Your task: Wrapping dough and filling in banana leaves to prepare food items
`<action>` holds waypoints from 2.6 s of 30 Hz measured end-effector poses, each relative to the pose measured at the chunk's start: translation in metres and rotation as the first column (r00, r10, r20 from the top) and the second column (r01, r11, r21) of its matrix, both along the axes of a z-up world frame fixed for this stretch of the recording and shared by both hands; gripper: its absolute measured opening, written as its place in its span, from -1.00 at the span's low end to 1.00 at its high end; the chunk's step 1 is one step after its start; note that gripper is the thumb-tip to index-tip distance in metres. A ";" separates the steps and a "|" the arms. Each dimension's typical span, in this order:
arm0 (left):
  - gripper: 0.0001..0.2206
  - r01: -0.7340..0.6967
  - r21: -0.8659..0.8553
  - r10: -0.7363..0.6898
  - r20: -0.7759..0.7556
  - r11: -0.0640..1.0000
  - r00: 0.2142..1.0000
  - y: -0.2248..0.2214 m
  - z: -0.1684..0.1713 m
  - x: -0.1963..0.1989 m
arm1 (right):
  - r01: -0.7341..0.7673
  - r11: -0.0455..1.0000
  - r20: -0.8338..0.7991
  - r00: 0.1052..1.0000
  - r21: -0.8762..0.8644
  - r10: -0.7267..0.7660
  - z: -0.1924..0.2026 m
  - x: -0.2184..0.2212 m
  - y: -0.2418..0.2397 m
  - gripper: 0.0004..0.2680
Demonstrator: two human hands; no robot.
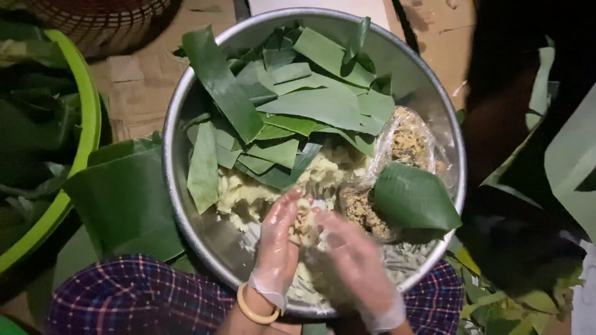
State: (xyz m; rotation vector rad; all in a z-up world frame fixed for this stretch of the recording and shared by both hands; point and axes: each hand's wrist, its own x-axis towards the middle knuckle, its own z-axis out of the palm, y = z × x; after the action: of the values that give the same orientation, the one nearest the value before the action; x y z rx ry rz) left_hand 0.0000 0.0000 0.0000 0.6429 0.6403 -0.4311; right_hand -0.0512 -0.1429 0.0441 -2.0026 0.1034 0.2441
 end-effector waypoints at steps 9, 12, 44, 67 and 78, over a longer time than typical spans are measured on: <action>-0.43 0.167 0.441 -0.375 0.441 0.882 0.815 -0.019 0.018 -0.026 | 0.515 0.786 -0.215 0.857 0.342 -0.468 0.011 0.016 0.032 -0.69; -0.39 0.111 0.211 -0.184 0.363 0.971 0.913 -0.012 0.028 -0.014 | 0.464 0.723 -0.158 0.878 0.513 -0.452 0.000 0.007 0.039 -0.77; -0.82 -0.189 0.611 -0.034 0.335 0.769 0.942 -0.014 0.022 -0.022 | -0.116 0.966 0.012 0.992 -0.230 0.122 -0.044 -0.040 -0.037 -0.69; -0.85 0.339 0.615 -0.634 0.354 0.712 0.688 -0.071 -0.008 0.002 | 0.520 0.676 0.030 0.781 0.523 -0.624 0.021 -0.014 -0.062 -0.61; -0.53 0.120 0.418 -0.320 0.449 0.900 0.834 -0.022 -0.065 -0.037 | -0.048 0.775 0.106 0.983 -0.630 0.147 -0.053 0.009 0.030 -0.60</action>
State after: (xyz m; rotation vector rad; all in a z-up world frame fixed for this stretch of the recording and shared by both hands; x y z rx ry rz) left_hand -0.0369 -0.0222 -0.0648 1.1621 0.1287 -0.3352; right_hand -0.0422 -0.1134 -0.0093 -2.6965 -0.0240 0.1284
